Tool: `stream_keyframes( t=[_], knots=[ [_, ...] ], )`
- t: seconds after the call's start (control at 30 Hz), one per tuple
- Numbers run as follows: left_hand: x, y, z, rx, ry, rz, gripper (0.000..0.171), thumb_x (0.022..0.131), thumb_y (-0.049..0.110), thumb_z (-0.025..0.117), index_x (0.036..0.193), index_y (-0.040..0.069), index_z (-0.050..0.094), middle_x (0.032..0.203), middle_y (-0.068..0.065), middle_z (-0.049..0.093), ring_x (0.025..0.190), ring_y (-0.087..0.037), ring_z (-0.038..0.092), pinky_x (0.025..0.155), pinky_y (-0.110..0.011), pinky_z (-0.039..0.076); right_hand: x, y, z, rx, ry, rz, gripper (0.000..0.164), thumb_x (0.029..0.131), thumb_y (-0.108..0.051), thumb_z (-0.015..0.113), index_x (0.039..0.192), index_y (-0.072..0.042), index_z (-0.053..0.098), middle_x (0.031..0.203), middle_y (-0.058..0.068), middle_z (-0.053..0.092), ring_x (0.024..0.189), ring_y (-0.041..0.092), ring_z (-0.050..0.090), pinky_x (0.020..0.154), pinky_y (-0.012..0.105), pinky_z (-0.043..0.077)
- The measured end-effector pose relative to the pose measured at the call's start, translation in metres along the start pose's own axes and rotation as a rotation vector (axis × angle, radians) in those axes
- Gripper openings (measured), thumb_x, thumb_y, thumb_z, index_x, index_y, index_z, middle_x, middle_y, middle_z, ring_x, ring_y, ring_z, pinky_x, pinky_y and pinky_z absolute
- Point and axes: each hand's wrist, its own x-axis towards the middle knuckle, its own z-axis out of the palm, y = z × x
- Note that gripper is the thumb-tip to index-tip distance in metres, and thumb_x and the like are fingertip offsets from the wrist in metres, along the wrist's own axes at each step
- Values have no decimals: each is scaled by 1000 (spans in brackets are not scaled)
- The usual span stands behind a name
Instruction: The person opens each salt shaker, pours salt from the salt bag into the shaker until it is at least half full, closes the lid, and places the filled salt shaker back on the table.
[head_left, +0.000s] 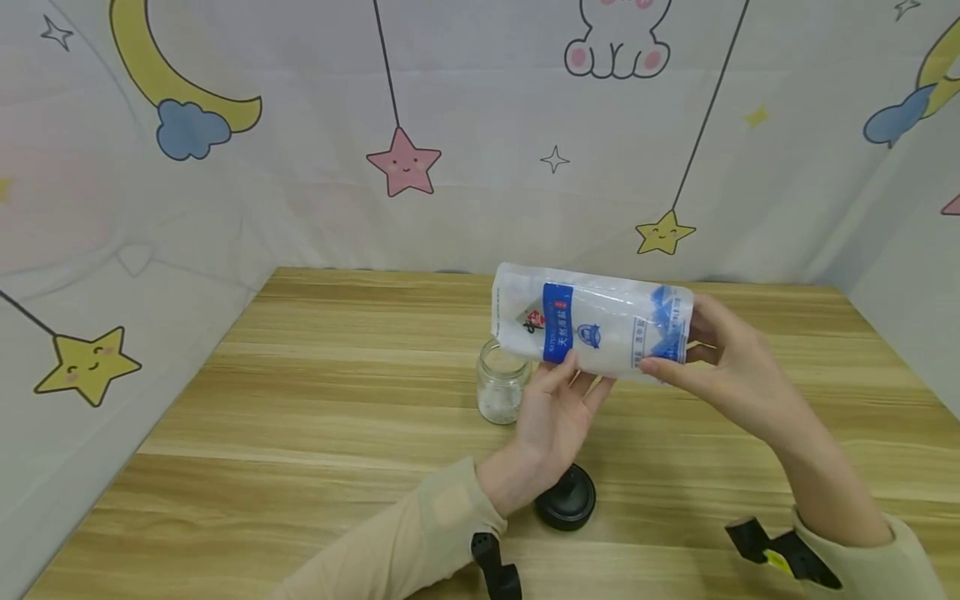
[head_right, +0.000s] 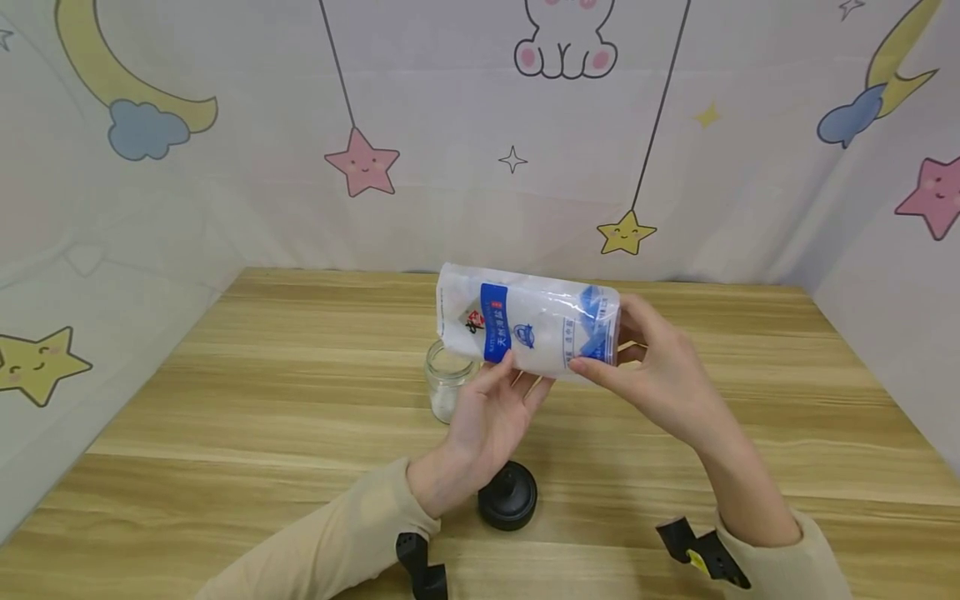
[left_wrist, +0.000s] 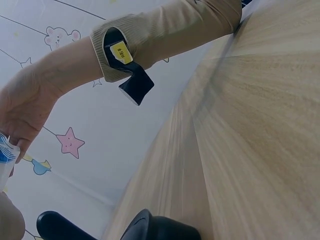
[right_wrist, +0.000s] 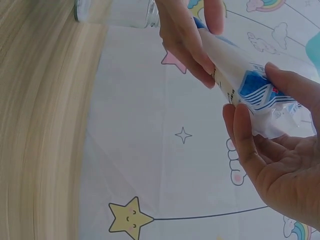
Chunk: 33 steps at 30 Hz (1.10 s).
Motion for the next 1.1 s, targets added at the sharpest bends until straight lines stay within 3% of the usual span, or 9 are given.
stream_keyframes(
  t=[0.5,0.7,0.93,1.1],
  knots=[
    [1,-1,0,12,-4,16,41,104,22,37,144,21,31,146,-2,45,134,-18,46,112,-35,42,0,-1,1,-2,18,-24,65,80,-12,78,137,-12,46,109,9,64,86,0,61,70,13,54],
    [1,-1,0,19,7,22,39,104,22,37,143,22,34,144,-1,47,129,-16,51,110,-35,43,-1,-2,1,7,15,-28,64,80,-12,78,136,-12,47,108,8,64,87,1,61,70,14,54],
    [1,0,0,9,6,23,39,104,21,38,143,22,33,143,-1,47,127,-15,51,110,-35,44,-1,-2,1,10,21,-42,63,80,-11,78,135,-11,48,104,-6,63,86,2,61,70,13,54],
    [-1,0,0,-6,-12,17,43,101,18,39,144,21,31,143,-1,47,126,-15,51,111,-34,43,-1,-3,0,6,27,-42,63,80,-10,78,135,-10,47,104,-8,63,85,1,61,70,12,54]
  ],
)
